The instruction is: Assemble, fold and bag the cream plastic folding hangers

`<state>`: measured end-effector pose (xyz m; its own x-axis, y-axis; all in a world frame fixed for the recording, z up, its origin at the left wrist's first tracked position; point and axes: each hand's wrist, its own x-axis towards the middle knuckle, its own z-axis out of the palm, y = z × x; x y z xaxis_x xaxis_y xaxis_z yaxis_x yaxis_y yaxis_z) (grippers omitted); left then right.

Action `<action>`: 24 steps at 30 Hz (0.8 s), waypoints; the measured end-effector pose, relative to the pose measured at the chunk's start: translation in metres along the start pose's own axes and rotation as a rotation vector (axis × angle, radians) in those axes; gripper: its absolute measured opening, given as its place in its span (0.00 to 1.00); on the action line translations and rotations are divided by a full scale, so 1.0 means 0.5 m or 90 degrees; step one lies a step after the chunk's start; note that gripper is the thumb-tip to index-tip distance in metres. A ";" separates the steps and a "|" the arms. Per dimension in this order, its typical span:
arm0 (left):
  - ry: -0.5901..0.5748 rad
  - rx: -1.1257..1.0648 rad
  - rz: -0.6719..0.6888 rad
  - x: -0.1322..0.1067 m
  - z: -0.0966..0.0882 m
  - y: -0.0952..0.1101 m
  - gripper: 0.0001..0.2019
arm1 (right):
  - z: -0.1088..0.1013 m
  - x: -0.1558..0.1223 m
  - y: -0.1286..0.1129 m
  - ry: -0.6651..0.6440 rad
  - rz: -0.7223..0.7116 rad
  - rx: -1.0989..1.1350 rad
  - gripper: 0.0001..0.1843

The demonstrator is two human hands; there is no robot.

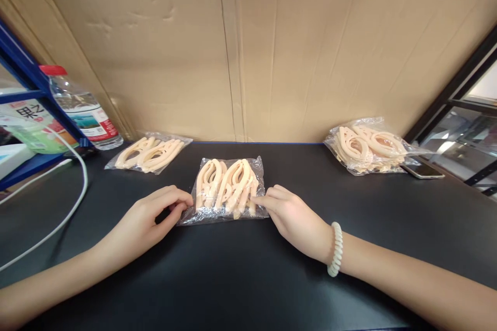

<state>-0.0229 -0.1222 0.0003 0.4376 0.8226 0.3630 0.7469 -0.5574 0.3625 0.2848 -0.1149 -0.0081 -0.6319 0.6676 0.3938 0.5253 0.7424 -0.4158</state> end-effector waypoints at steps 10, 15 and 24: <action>0.005 0.132 0.145 -0.009 -0.016 -0.002 0.14 | -0.008 -0.007 -0.011 0.014 -0.094 -0.328 0.27; -0.080 0.202 0.259 -0.023 -0.042 0.017 0.18 | -0.022 -0.012 -0.007 -0.086 -0.145 -0.312 0.28; -0.102 0.136 0.179 -0.105 -0.069 0.056 0.22 | -0.048 -0.070 -0.050 -0.125 -0.102 -0.165 0.23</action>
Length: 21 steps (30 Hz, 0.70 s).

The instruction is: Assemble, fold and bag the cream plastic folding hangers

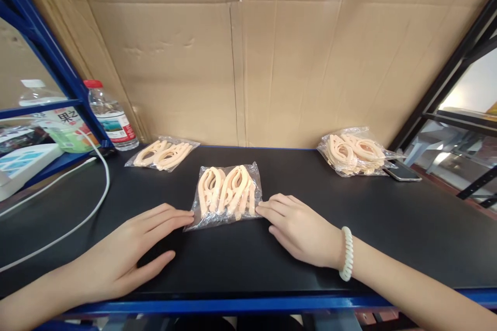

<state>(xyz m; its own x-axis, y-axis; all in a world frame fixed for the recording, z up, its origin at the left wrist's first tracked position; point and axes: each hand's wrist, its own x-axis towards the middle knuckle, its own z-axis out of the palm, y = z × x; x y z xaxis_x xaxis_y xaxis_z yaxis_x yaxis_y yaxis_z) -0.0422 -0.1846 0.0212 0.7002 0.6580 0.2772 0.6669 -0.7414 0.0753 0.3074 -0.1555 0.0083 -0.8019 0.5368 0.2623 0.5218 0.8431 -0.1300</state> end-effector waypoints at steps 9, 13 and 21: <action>0.158 0.009 0.045 -0.103 0.024 0.081 0.12 | 0.017 -0.077 -0.107 0.028 -0.093 -0.014 0.31; 0.227 -0.038 0.050 -0.116 0.048 0.096 0.12 | 0.049 -0.078 -0.133 0.165 -0.112 -0.073 0.12; 0.290 -0.077 0.085 -0.108 0.032 0.101 0.16 | 0.027 -0.056 -0.151 0.224 -0.137 0.015 0.09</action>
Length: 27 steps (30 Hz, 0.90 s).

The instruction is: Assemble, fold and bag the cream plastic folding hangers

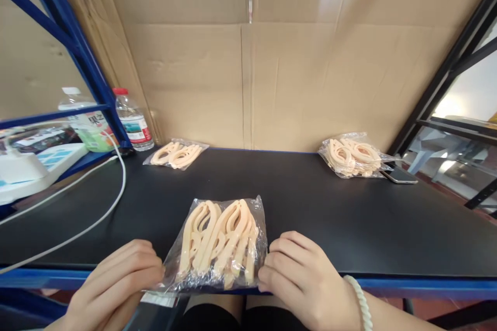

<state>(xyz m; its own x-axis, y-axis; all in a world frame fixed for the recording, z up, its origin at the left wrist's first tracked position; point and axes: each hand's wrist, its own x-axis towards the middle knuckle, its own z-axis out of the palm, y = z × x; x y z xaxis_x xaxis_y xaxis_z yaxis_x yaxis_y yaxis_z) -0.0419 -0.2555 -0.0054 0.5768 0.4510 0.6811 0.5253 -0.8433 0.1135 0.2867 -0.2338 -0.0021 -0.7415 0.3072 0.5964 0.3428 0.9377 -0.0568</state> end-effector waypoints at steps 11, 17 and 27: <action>0.164 -0.188 -0.522 0.157 -0.114 -0.139 0.06 | 0.003 0.291 0.123 0.166 0.310 0.372 0.14; 0.185 -0.234 -0.651 0.168 -0.153 -0.279 0.08 | 0.107 0.433 0.201 0.175 0.380 0.459 0.12; 0.247 -0.195 -0.799 0.228 -0.205 -0.490 0.16 | 0.251 0.615 0.298 0.157 0.523 0.461 0.11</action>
<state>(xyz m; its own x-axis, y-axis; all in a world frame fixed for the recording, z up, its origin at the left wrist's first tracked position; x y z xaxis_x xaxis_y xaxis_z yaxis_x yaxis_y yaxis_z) -0.1690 -0.0275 0.1184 -0.4255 0.8920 0.1525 0.3751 0.0205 0.9267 0.0374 0.0209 0.0725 -0.2828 0.9104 0.3019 0.1993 0.3636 -0.9100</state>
